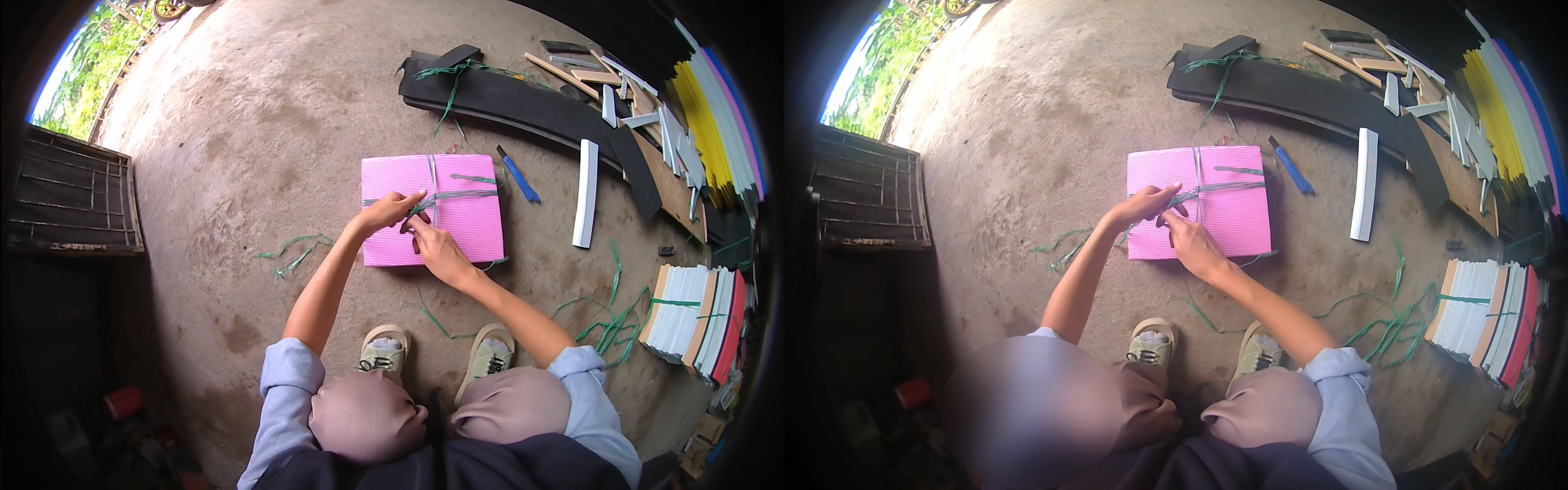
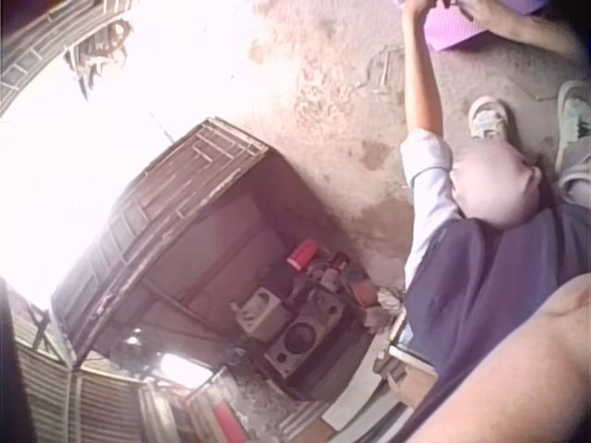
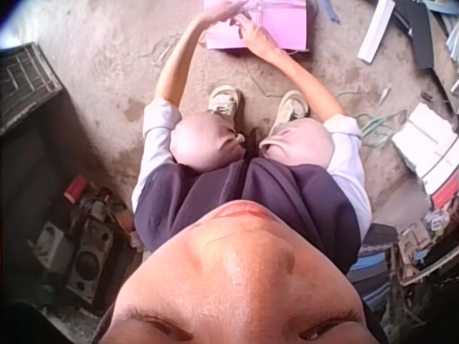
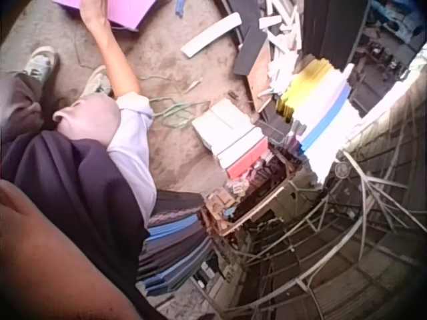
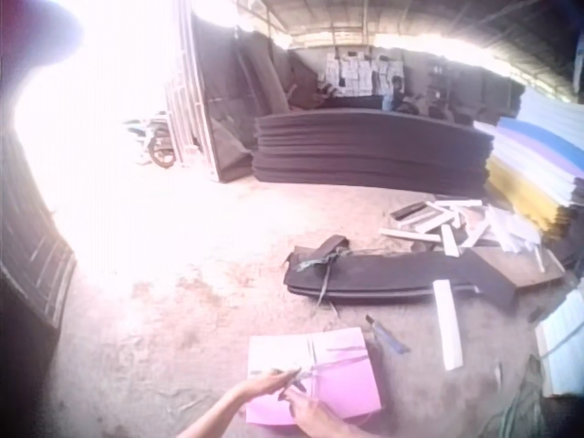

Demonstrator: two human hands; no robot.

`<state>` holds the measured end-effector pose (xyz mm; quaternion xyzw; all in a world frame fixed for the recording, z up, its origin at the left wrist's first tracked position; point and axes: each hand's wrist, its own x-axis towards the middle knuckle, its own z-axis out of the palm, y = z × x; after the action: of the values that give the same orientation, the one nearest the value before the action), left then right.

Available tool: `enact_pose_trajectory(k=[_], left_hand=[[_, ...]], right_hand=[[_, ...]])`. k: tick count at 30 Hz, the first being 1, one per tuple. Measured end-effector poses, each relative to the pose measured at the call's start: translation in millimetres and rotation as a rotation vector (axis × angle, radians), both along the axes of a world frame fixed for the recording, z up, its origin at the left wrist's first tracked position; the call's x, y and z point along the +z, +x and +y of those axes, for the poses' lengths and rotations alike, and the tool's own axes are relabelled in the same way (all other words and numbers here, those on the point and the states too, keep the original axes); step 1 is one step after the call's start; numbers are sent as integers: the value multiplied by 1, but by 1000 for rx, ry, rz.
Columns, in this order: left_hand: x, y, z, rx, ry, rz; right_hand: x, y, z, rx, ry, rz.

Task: The person stacks pink foam sheets, wraps a green plastic strap around the stack, and ties it securely. They then move the completed bundle aside and repeat the process with another stack of pink sheets.

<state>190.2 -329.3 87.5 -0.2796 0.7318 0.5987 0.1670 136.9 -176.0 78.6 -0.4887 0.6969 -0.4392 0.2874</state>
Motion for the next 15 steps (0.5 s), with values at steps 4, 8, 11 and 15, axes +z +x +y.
enact_pose_trajectory(k=[4,8,11,15], left_hand=[[-31,8,-2,61,-82,291],[-3,-2,6,108,43,86],[-5,-1,6,128,76,125],[-5,-4,4,139,38,106]], right_hand=[[-25,-2,5,-58,2,156],[-37,-47,3,-377,-45,177],[-40,-54,-11,-320,-55,245],[-42,-54,-23,-258,-71,441]])
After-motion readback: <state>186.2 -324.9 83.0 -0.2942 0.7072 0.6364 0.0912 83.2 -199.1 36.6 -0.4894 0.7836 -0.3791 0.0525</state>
